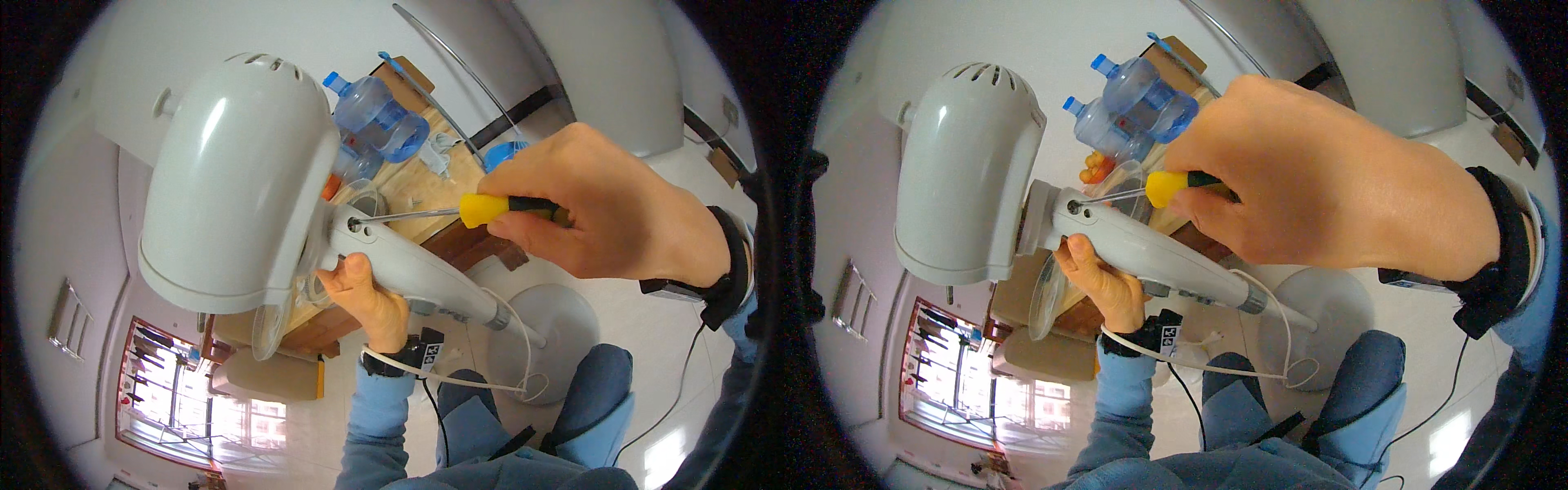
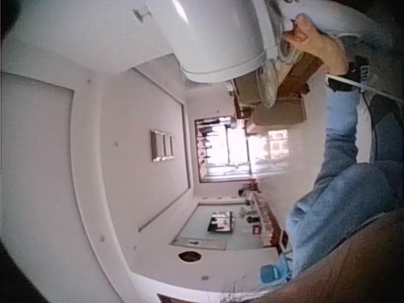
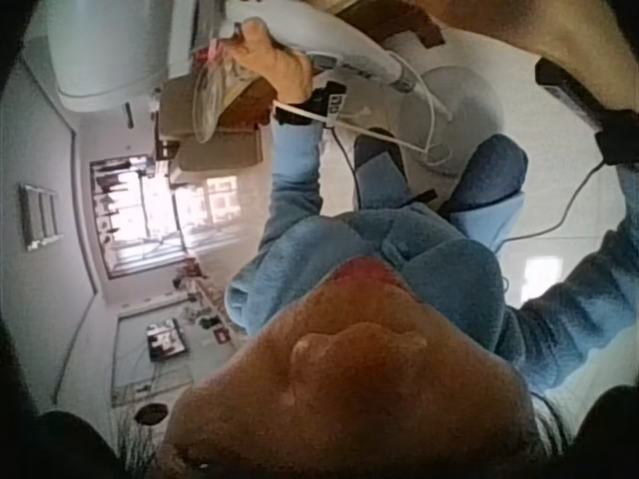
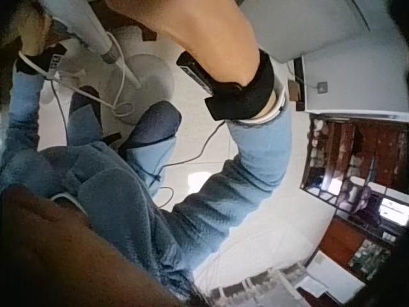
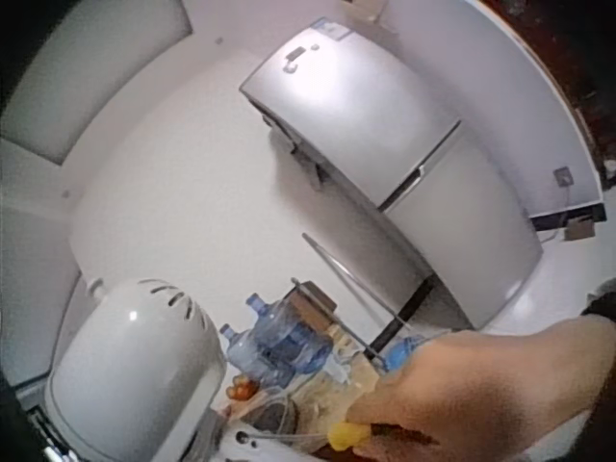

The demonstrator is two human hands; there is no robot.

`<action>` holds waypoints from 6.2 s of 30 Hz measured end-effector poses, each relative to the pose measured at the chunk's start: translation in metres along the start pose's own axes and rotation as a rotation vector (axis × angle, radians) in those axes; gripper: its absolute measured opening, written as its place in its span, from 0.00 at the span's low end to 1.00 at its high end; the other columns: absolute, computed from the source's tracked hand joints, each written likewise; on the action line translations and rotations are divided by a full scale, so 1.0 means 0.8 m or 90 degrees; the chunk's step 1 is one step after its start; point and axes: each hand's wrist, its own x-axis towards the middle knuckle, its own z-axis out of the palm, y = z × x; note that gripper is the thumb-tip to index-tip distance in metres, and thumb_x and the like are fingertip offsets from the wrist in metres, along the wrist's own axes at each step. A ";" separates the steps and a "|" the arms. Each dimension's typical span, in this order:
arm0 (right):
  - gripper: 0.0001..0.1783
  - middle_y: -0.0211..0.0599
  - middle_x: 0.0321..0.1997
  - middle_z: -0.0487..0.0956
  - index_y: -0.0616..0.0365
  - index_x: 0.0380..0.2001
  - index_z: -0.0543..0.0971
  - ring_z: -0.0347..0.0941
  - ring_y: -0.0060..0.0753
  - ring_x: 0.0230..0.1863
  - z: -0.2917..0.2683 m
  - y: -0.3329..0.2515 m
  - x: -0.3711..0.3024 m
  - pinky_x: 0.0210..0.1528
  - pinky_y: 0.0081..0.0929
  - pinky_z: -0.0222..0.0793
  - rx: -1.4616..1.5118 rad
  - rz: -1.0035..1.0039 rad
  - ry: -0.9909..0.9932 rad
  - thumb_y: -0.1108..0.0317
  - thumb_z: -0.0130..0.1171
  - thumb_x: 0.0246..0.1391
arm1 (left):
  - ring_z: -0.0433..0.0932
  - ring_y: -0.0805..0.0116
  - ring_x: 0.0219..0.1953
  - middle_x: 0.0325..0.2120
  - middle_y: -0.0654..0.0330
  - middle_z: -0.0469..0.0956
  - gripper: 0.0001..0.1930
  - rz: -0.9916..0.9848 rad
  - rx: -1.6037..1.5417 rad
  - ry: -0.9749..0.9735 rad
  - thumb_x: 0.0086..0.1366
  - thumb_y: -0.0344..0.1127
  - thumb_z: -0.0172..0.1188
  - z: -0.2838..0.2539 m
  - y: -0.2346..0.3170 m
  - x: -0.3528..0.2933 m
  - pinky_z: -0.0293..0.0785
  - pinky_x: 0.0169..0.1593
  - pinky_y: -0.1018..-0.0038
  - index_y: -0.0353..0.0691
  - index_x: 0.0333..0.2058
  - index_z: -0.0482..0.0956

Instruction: The person assembles a standing fan by attaching the motor housing to the stand and tightening multiple screws with a screwdriver. They rotate the fan head to access different screw locations and secure the components together.

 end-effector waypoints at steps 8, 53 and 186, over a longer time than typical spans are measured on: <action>0.10 0.46 0.23 0.76 0.69 0.33 0.78 0.69 0.39 0.17 0.005 -0.002 0.000 0.20 0.25 0.63 -0.027 -0.100 0.105 0.77 0.60 0.44 | 0.73 0.64 0.48 0.49 0.56 0.70 0.29 -0.021 -0.008 -0.011 0.62 0.44 0.59 0.002 0.008 -0.004 0.72 0.52 0.66 0.44 0.58 0.59; 0.18 0.30 0.25 0.76 0.65 0.43 0.78 0.68 0.17 0.19 -0.048 -0.028 0.037 0.18 0.14 0.63 0.198 0.261 -0.203 0.64 0.62 0.51 | 0.70 0.70 0.46 0.48 0.56 0.69 0.25 -0.121 -0.121 0.076 0.55 0.21 0.61 0.012 0.020 -0.002 0.65 0.52 0.74 0.32 0.51 0.62; 0.16 0.30 0.21 0.73 0.63 0.35 0.81 0.66 0.21 0.20 -0.048 -0.097 0.067 0.21 0.15 0.62 -0.214 0.182 -0.173 0.58 0.57 0.55 | 0.69 0.64 0.53 0.51 0.51 0.68 0.28 -0.098 -0.167 0.034 0.53 0.18 0.63 0.007 0.011 0.008 0.64 0.57 0.70 0.25 0.53 0.62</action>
